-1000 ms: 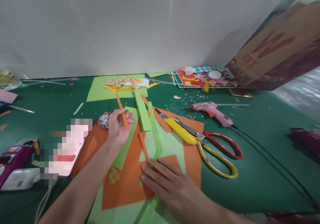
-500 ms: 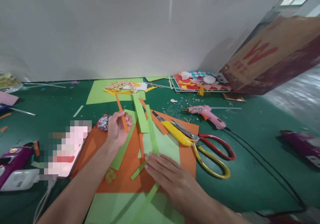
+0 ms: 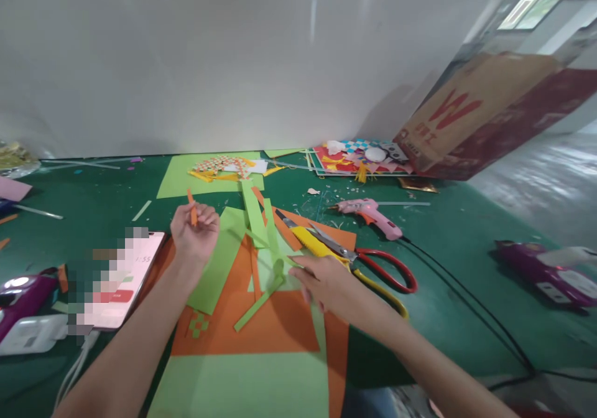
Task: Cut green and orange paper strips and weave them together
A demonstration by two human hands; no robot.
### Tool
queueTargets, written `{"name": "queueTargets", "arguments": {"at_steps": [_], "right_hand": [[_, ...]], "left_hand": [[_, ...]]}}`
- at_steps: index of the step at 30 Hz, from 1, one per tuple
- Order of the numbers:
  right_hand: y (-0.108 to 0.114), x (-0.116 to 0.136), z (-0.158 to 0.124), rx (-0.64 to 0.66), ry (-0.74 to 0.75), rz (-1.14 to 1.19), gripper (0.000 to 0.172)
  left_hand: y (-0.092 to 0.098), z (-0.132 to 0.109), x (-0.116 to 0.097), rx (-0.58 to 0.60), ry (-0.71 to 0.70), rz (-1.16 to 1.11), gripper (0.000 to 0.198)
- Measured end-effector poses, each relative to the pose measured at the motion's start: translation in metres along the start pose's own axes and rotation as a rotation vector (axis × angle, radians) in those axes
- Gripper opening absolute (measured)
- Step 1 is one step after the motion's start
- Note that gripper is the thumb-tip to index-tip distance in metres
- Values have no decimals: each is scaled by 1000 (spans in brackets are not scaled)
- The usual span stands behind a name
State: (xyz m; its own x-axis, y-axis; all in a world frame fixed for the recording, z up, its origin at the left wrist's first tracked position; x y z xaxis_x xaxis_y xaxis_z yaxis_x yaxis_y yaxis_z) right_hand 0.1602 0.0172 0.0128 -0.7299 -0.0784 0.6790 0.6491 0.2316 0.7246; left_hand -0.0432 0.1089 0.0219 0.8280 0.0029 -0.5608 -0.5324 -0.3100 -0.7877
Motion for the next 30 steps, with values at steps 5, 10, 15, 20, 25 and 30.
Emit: {"name": "queueTargets", "arguments": {"at_steps": [5, 10, 15, 20, 25, 30], "right_hand": [[-4, 8, 9, -31, 17, 40, 34], [-18, 33, 21, -88, 170, -146, 39], [-9, 33, 19, -285, 254, -374, 32], [21, -3, 9, -515, 351, -524, 25], [19, -33, 9, -538, 309, -652, 33], [12, -34, 13, -530, 291, -635, 40]], "left_hand": [[-7, -5, 6, 40, 11, 70, 28], [-15, -20, 21, 142, 14, 243, 29], [-14, -28, 29, 295, -25, 445, 22], [-15, -50, 46, 664, -100, 1005, 19], [-15, -66, 63, 1029, -330, 1557, 32], [-17, -64, 65, 1145, -628, 1753, 32]]}}
Point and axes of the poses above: each hand's wrist, its own z-axis towards the middle knuckle, its own y-axis out of the back of the hand, x = y × z, the point moved 4 cm from there along z, towards the middle knuckle, and after that the axes turned 8 degrees about -x, right-handed, at the moved point
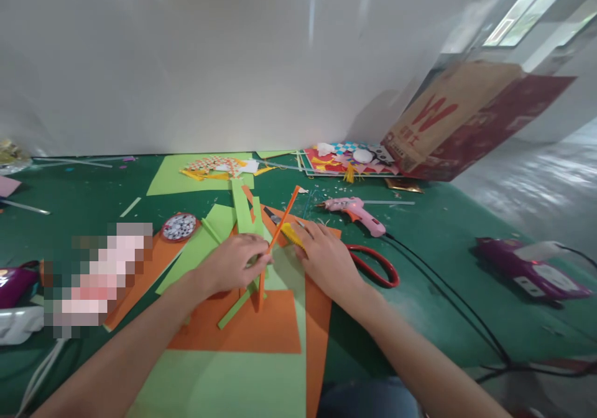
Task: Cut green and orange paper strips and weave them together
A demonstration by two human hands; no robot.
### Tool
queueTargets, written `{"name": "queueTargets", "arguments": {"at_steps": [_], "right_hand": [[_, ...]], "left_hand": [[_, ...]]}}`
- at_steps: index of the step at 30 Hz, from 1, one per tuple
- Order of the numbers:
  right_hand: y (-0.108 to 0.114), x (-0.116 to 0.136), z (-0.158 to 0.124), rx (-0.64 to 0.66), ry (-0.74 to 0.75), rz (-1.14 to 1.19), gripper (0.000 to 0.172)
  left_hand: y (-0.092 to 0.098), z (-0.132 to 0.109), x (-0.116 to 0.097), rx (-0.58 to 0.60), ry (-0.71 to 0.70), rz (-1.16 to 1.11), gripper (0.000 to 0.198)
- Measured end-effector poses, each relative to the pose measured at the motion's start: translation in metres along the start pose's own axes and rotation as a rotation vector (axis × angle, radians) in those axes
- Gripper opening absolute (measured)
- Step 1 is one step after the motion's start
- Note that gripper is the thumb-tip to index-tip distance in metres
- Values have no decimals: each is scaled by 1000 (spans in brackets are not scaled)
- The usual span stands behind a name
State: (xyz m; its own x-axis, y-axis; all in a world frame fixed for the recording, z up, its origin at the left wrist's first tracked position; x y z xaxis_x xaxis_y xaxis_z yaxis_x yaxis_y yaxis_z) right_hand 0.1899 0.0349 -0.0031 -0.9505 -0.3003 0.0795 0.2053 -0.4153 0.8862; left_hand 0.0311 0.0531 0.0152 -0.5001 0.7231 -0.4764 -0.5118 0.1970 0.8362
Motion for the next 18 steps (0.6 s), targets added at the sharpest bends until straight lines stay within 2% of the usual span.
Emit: {"name": "queueTargets", "arguments": {"at_steps": [5, 9, 14, 16, 18], "right_hand": [[3, -8, -2, -31, -47, 90, 40], [9, -17, -5, -134, -115, 208, 37], [19, -26, -5, -214, -217, 346, 38], [22, -28, -4, -225, -266, 403, 39], [25, -30, -4, -230, -310, 458, 40]], "left_hand": [[6, -1, 2, -11, -54, 153, 29], [15, -5, 10, -13, 5, 187, 29], [29, -10, 11, -47, 161, 159, 32], [32, -12, 1, -75, 290, 120, 33], [27, -15, -13, -60, 475, -52, 33]]}}
Point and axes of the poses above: each hand's wrist, its own z-axis towards the middle knuckle, its own y-axis out of the back of the hand, x = y × z, the point moved 4 cm from there along z, towards the middle knuckle, and after that the axes turned 8 degrees about -x, right-handed, at the moved point
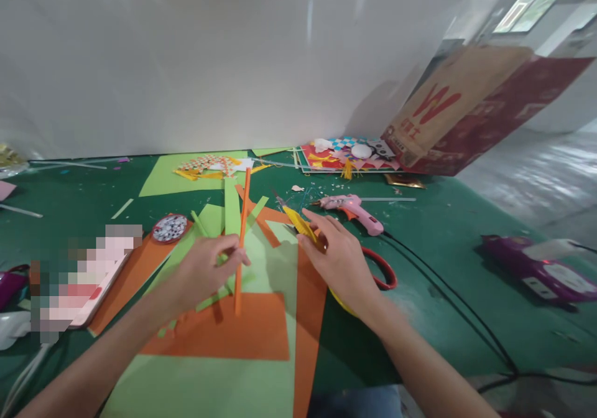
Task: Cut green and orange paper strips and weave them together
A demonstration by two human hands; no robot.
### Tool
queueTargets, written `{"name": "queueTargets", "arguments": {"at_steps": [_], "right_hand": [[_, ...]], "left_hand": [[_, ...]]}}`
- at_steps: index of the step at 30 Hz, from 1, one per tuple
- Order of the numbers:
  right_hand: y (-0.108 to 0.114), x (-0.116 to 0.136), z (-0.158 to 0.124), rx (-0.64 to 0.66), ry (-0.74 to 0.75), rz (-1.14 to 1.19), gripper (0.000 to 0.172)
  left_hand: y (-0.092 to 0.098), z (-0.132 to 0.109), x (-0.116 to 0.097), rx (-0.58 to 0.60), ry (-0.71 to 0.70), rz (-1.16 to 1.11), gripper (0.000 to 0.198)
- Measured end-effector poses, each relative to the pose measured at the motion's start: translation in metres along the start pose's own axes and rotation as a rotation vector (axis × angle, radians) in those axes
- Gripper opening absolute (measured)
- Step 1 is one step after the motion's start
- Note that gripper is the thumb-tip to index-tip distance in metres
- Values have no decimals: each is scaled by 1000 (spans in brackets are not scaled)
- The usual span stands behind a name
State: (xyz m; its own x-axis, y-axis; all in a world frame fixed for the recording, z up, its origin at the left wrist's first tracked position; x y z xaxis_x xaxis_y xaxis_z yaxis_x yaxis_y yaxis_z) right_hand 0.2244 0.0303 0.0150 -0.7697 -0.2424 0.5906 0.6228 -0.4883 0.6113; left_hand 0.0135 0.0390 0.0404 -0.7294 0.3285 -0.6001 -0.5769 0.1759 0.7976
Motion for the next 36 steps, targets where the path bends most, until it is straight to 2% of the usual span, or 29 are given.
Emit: {"name": "queueTargets", "arguments": {"at_steps": [3, 4, 6, 9, 13, 15, 17, 20, 22, 24, 26, 29, 32, 34, 36], "right_hand": [[2, 1, 1, -13, -30, 50, 40], [2, 2, 0, -18, -31, 60, 40], [1, 2, 0, -18, -37, 75, 40], [0, 0, -1, -10, -63, 91, 42], [0, -3, -2, 11, -133, 143, 45], [-3, -3, -4, 77, -229, 259, 48], [-10, -1, -8, 203, -382, 493, 53], [-25, 8, -17, 371, -630, 885, 55], [-35, 13, -21, 402, -729, 997, 54], [-41, 13, -20, 357, -753, 1006, 53], [-44, 10, -17, 253, -731, 973, 50], [-41, 2, -12, 98, -711, 975, 49], [-36, -3, -10, 36, -723, 1041, 48], [-32, -4, -10, 20, -723, 1047, 46], [-29, -3, -10, 18, -719, 1035, 45]], "left_hand": [[-19, -14, -21, 161, 107, -328, 34], [-26, -17, -25, 224, 111, -359, 34], [-34, -18, -26, 267, 98, -330, 33], [-33, -13, -14, 207, 94, -214, 33], [-17, -8, 2, 70, 123, -66, 29], [-8, -9, 3, 2, 164, -45, 31], [-5, -12, 1, -34, 196, -82, 33], [-11, -19, -3, 20, 208, -210, 36], [-20, -25, -3, 108, 226, -260, 38], [-29, -29, 0, 154, 253, -231, 38], [-33, -30, 2, 149, 259, -146, 36], [-33, -28, -2, 115, 163, 138, 35], [-29, -28, -7, 54, -24, 469, 27], [-28, -31, -8, -3, -223, 553, 25], [-29, -38, -7, -58, -478, 528, 31]]}}
Point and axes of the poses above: each hand's wrist, its own z-axis towards the middle knuckle, its own y-axis out of the back of the hand, x = y × z, the point moved 4 cm from there along z, towards the middle knuckle, and after that the axes turned 8 degrees about -x, right-handed, at the moved point
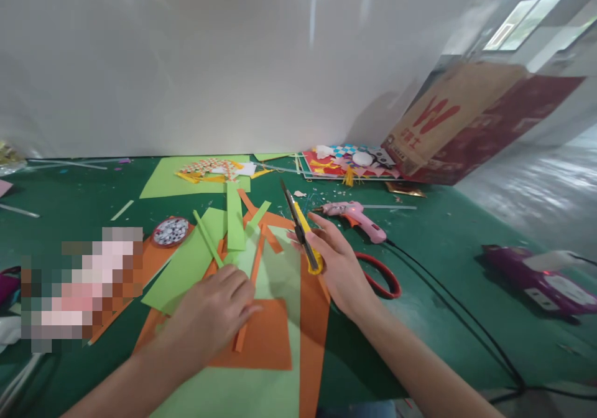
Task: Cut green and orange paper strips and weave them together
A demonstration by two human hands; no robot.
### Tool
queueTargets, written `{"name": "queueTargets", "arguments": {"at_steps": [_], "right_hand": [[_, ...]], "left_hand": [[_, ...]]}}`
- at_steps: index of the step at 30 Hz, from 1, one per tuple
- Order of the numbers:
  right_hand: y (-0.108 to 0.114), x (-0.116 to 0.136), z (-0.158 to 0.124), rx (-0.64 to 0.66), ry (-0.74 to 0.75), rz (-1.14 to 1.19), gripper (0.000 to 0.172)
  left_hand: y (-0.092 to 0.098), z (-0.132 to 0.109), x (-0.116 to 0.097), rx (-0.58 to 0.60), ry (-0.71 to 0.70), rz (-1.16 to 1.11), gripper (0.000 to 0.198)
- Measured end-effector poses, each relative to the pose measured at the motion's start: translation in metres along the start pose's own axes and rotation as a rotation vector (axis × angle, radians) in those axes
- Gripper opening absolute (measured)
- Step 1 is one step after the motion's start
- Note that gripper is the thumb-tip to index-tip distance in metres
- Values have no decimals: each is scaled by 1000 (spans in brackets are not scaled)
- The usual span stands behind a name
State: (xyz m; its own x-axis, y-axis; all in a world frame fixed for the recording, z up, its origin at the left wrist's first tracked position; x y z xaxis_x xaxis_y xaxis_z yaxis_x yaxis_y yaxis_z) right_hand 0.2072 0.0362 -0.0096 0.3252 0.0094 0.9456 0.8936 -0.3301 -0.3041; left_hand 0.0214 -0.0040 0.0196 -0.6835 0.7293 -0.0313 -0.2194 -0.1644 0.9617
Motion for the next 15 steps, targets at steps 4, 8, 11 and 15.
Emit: {"name": "queueTargets", "arguments": {"at_steps": [4, 8, 11, 15], "right_hand": [[-3, 2, -4, 38, 12, -46, 45], [-6, 0, -7, 91, 65, -121, 51], [-6, -4, -7, 108, 81, -171, 55], [-7, -6, -7, 130, 92, -228, 55]], "left_hand": [[-5, -18, 4, -133, -196, -33, 55], [-13, -25, 7, -85, -235, -36, 68], [-15, -23, 9, -83, -236, -38, 66], [-19, -14, 13, -58, -212, -51, 53]]}}
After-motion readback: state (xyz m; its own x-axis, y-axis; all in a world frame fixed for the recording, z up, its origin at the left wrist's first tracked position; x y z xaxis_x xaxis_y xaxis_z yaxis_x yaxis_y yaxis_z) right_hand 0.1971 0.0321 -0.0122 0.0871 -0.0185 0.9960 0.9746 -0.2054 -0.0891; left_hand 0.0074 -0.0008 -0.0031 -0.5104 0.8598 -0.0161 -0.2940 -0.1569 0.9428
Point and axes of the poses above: each hand's wrist, its own z-axis towards the middle knuckle, its own y-axis out of the back of the hand, x = y × z, the point moved 4 cm from there along z, towards the middle knuckle, and after that the axes turned 8 degrees about -x, right-handed, at the moved point
